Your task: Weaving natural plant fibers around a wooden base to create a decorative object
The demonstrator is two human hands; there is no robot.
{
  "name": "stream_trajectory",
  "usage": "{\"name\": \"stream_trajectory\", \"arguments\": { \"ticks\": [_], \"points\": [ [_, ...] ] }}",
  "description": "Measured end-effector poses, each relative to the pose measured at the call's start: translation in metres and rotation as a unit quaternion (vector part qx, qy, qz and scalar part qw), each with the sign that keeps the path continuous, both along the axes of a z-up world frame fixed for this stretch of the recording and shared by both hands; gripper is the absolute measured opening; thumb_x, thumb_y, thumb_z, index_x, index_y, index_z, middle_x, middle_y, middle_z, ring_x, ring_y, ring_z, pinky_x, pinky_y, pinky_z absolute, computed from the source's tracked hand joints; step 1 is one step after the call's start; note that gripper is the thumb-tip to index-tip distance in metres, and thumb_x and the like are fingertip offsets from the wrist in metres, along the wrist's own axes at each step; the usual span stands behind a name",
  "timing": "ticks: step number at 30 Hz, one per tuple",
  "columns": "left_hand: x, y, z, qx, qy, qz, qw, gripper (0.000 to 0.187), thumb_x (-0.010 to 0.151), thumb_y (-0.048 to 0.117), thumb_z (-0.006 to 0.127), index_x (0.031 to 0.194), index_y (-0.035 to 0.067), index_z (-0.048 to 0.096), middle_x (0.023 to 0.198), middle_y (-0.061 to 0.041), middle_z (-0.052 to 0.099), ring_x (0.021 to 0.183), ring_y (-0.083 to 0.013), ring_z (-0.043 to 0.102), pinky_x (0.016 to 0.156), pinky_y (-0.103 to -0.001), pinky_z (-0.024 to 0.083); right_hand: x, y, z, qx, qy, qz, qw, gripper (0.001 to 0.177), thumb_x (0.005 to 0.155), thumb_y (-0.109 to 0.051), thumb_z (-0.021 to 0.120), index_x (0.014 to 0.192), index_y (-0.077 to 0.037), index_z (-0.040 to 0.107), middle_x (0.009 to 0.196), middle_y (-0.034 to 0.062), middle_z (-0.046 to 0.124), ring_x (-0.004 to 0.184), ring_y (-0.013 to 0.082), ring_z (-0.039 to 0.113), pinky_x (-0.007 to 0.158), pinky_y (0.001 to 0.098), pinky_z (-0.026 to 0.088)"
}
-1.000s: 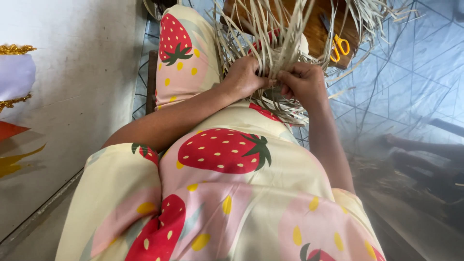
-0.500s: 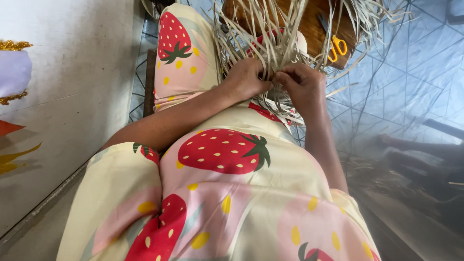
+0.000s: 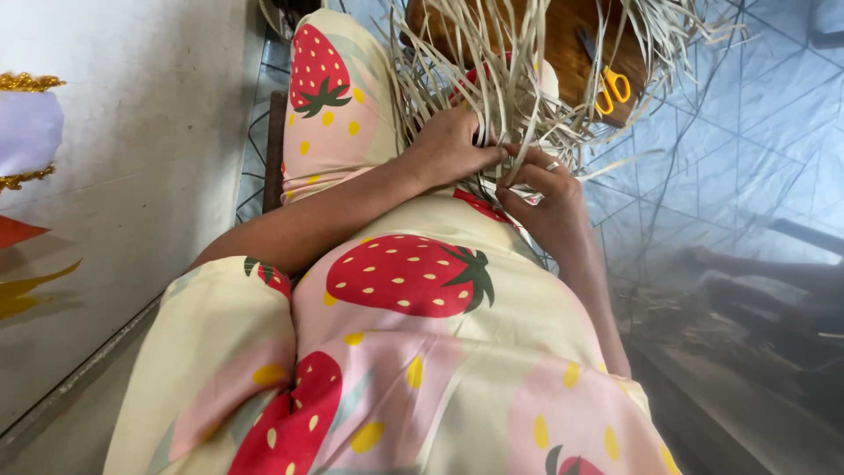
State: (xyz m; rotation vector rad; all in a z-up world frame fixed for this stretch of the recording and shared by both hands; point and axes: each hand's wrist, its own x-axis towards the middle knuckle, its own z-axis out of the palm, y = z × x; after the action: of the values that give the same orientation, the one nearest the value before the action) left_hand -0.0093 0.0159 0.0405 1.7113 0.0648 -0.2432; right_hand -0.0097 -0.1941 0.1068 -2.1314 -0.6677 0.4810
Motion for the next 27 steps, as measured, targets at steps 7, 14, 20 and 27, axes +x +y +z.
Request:
{"name": "stream_trajectory", "arguments": {
  "ticks": [7,14,20,27],
  "points": [
    [-0.006,-0.018,-0.068,0.132,-0.04,-0.028,0.99,0.048,0.085,0.028,0.078,0.057,0.007,0.045,0.046,-0.01,0.047,0.039,-0.0319,0.049,0.046,-0.044,0.04,0.016,-0.04,0.011,0.335,0.195,-0.118,0.914,0.016,0.084,0.002,0.068,0.082,0.0,0.053,0.112,0.031,0.064,0.095,0.0354,0.071,0.087,0.0405,0.063],
    [-0.008,-0.018,-0.044,0.112,-0.092,-0.002,0.989,0.044,0.091,0.023,0.074,0.058,0.007,0.051,0.045,-0.01,0.05,0.037,-0.0278,0.051,0.041,-0.036,0.04,0.004,-0.011,-0.034,-0.047,-0.115,-0.043,0.991,0.017,0.086,-0.014,0.092,0.09,-0.007,0.077,0.088,0.0134,0.073,0.08,0.0355,0.071,0.069,0.0443,0.056],
    [-0.009,-0.021,-0.046,0.174,-0.072,-0.006,0.982,0.048,0.089,0.04,0.076,0.06,0.008,0.055,0.053,-0.013,0.058,0.054,-0.0404,0.064,0.05,-0.048,0.048,0.005,-0.029,-0.071,-0.136,-0.227,-0.036,0.964,0.024,0.084,-0.022,0.088,0.078,-0.011,0.067,0.07,0.009,0.064,0.07,0.0351,0.066,0.064,0.0497,0.053],
    [-0.017,-0.04,-0.054,0.163,-0.113,0.003,0.98,0.046,0.092,0.038,0.073,0.066,0.008,0.05,0.058,-0.015,0.055,0.06,-0.0435,0.065,0.056,-0.049,0.051,-0.002,-0.029,-0.038,-0.191,-0.026,-0.081,0.978,0.016,0.087,-0.036,0.083,0.1,-0.028,0.079,0.07,0.0053,0.069,0.074,0.0313,0.07,0.069,0.0453,0.055]
  ]
}}
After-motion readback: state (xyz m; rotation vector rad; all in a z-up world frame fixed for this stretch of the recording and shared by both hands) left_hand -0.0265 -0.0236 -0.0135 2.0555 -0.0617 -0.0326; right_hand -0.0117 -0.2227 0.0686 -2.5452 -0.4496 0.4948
